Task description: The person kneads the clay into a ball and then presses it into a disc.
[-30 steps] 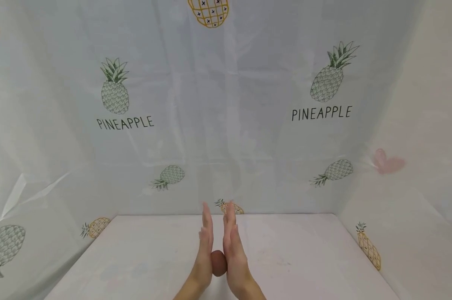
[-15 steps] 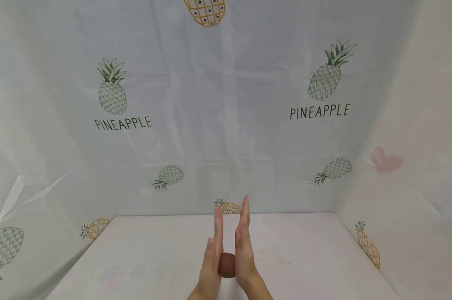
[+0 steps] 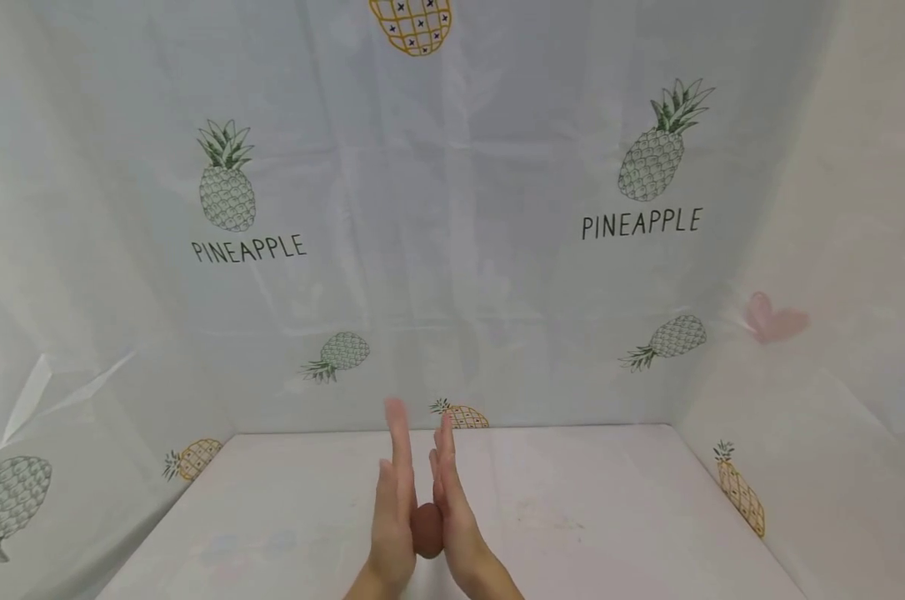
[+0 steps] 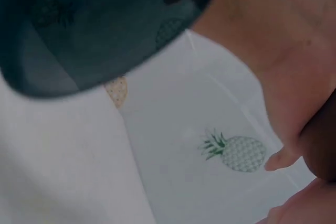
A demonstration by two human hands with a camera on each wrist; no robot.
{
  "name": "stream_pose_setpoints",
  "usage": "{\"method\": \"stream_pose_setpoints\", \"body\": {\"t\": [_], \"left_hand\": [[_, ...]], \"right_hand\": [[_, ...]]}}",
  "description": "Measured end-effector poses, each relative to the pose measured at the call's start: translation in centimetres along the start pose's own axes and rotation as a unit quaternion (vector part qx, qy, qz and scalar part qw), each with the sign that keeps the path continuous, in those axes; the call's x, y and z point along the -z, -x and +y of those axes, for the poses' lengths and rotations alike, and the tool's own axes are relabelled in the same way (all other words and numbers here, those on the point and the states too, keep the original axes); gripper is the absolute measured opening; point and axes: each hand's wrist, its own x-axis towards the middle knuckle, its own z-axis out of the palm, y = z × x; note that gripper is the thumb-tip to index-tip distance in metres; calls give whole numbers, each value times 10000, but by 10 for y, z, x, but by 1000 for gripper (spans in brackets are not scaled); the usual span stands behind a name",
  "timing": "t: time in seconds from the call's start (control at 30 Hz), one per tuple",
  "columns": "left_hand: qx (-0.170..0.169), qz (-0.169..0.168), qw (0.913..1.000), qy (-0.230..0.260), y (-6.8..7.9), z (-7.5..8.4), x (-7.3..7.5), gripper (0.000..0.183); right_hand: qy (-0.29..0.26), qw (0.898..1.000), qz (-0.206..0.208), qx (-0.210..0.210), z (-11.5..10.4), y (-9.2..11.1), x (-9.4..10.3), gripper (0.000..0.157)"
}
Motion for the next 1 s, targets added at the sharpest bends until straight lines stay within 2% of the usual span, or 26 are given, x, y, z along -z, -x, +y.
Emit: {"method": "stream_pose_setpoints", "body": {"t": [0.13,0.27,0.43,0.6,0.77,1.0], "left_hand": [[-92,247,9996,-73,-6,-4,6,56],[-128,531,9983,-181,-11,-12,14,57],[-6,855,9958,-324,-17,-22,23,58],[133,972,9941,-460,-20,-30,27,59],[222,790,9956,-454,-20,-37,23,58],[321,64,9991,-253,-10,-43,4,56]], "right_hand": [[-226,9994,-251,-39,-2,1,-4,55],[-293,9991,-301,-89,-5,1,-7,53],[-275,9991,-324,-42,-9,2,-10,54],[-185,9995,-217,125,-15,4,-13,54],[-11,9996,46,296,-18,5,-12,54],[133,9970,688,328,-21,6,-2,54]]}}
